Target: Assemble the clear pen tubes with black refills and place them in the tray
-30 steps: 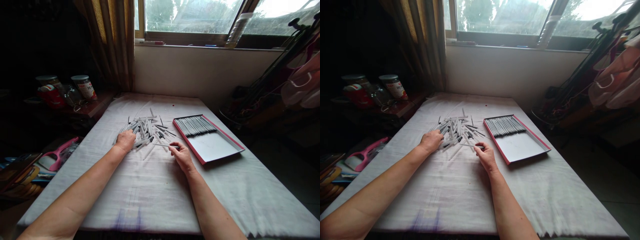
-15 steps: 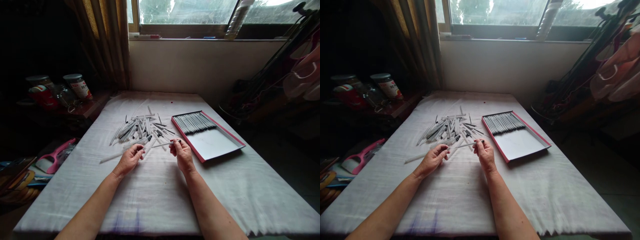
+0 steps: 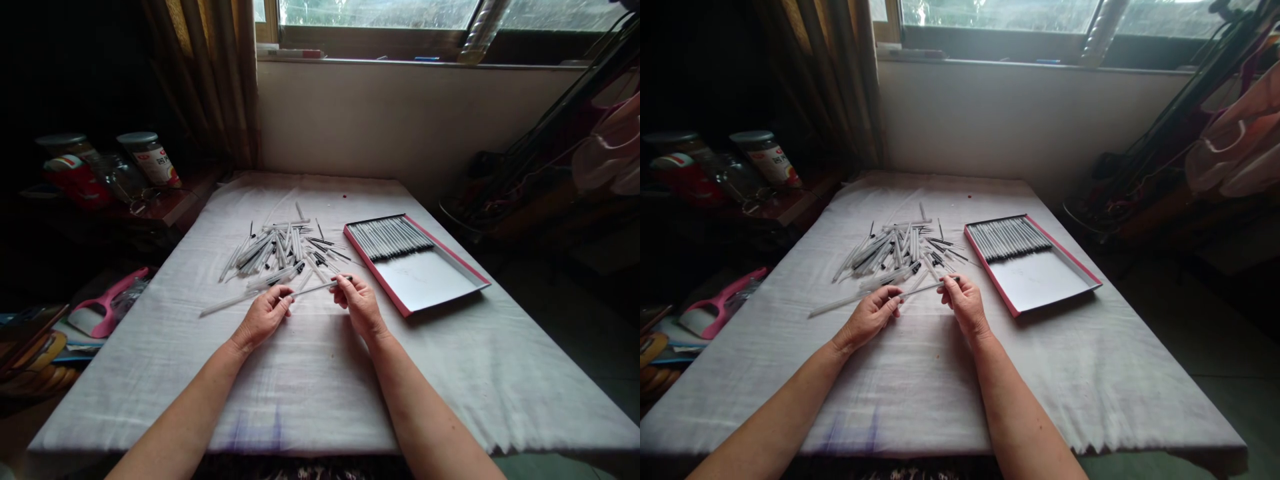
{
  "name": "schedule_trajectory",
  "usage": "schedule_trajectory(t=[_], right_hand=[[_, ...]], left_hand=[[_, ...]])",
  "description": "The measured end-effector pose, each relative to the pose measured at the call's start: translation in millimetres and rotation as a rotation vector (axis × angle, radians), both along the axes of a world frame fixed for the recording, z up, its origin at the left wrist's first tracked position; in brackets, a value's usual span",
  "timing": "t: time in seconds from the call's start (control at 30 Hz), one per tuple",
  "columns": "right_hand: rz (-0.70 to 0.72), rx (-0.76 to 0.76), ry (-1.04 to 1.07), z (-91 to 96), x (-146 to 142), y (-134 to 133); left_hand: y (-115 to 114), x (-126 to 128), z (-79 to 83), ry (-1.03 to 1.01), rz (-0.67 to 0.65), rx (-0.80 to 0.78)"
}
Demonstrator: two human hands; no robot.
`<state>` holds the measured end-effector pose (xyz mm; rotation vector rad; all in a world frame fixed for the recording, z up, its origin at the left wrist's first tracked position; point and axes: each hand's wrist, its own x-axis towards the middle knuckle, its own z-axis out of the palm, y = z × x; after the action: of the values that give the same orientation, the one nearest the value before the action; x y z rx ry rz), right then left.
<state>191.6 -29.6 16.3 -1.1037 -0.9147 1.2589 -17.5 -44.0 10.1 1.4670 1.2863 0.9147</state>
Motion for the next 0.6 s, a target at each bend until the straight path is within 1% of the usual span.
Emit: schedule_trajectory(t=[0.07, 0.17, 0.23, 0.3, 0.37, 0.43, 0.6], right_hand=[[0.101, -0.063, -0.036, -1.5, 5, 0], [0.323, -0.153, -0.18, 0.1, 16, 2], [0.43, -0.138, -0.324, 3.4, 22, 4], [0.48, -0.06, -0.461, 6.5, 25, 6], [0.501, 0.016, -0.551, 7.5, 26, 9], [0.512, 0.057, -0.588, 6.0, 25, 11], [0.531, 0.101, -0.602, -3.1, 22, 9]], left_hand=[[0, 0, 0.5, -0.028, 0.021, -0.017], [0, 0, 1.0, -0.082, 0.071, -0.068], [0, 1, 1.7, -0.114, 0.074, -0.1], [1, 3, 3.4, -0.135, 0.064, -0.122], [3, 4, 5.8, -0.135, 0.061, -0.144], [3, 5, 8.5, -0.118, 0.063, -0.171], [4, 3, 12.1, -0.085, 0.052, -0.229]])
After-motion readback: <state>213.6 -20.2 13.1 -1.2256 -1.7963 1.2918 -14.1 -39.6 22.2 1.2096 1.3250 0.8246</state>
